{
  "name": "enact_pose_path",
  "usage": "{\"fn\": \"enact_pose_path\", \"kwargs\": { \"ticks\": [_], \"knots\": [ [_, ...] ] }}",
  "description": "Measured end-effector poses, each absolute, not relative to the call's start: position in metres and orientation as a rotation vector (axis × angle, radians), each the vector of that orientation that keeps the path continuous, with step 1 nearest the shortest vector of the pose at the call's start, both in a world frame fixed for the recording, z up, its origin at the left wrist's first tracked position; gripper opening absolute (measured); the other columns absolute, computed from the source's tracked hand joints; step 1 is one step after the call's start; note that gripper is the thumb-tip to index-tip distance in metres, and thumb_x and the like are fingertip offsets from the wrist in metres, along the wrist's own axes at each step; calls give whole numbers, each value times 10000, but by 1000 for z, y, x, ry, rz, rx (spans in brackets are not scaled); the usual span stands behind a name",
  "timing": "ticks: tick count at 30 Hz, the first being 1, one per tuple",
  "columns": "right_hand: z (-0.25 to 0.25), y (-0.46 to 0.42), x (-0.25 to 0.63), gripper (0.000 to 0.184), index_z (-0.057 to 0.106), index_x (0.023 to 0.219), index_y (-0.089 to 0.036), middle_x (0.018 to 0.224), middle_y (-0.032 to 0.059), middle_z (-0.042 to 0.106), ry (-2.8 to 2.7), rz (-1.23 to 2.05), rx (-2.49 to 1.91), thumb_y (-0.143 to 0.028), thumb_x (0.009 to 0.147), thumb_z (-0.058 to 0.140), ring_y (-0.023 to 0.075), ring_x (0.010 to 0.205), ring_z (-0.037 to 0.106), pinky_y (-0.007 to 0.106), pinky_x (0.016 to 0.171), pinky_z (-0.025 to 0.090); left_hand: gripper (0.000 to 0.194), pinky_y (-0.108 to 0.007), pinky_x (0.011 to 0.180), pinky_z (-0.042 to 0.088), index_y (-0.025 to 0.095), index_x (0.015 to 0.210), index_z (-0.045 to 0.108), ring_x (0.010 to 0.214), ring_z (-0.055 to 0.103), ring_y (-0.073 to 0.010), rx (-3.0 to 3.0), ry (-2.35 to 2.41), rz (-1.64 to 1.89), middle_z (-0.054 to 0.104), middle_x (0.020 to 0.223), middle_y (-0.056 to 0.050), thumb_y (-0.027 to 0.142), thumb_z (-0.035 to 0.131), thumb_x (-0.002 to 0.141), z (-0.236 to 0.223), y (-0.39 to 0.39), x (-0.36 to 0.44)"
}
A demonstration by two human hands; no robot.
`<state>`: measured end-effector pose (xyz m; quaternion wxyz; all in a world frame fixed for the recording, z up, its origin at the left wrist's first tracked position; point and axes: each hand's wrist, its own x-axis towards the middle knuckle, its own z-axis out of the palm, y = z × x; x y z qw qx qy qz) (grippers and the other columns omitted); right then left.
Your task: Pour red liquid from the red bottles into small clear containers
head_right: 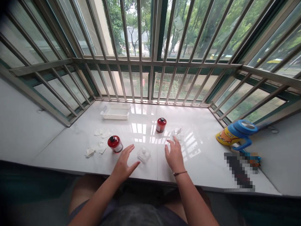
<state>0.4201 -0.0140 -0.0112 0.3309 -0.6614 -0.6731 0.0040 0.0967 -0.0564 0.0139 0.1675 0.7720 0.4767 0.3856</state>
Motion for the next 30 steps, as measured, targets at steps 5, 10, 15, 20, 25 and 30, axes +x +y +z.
{"fn": "enact_pose_path", "kwargs": {
  "ticks": [5,10,15,20,25,30],
  "knots": [
    [5,-56,351,419,533,1490,-238,1584,171,556,-1807,374,-1336,-331,1082,546,314,1504,527,564,1230,487,804,-608,1319,387,224,1548,540,1574,471,-371,1934,1224,864,504,1675,-177,338,898,838,-8,-21,149],
    [6,-79,332,479,512,1525,-273,1453,137,659,-1788,481,-1306,-293,1053,589,309,1343,651,523,1117,583,532,-530,1288,447,246,1351,685,1494,575,-323,1878,1126,845,598,1608,-116,245,842,842,-9,-15,163],
    [6,-86,331,355,613,1384,-280,1276,102,716,-1791,509,-1334,-290,1030,641,295,1172,692,485,1017,609,474,-489,1261,480,276,1268,717,1455,617,-316,1784,1104,846,629,1587,-73,298,860,818,-5,-36,152],
    [5,-84,316,304,640,1252,-268,1134,83,713,-1755,499,-1374,-321,970,742,304,1057,688,486,945,600,589,-486,1208,530,279,1317,693,1393,667,-338,1739,1125,828,659,1552,-87,300,879,759,-4,-50,142],
    [3,-77,311,266,650,1126,-268,1057,60,697,-1731,525,-1482,-346,911,787,289,954,700,442,836,605,787,-467,1176,556,296,1418,645,1342,693,-321,1792,1066,754,702,1481,-68,96,773,668,0,-53,137],
    [0,-78,313,298,654,1141,-268,1116,58,728,-1705,551,-1522,-409,916,791,268,924,735,414,831,609,785,-495,1200,532,273,1421,642,1389,663,-350,1808,1071,731,678,1519,-95,109,777,665,1,-51,136]
  ]
}}
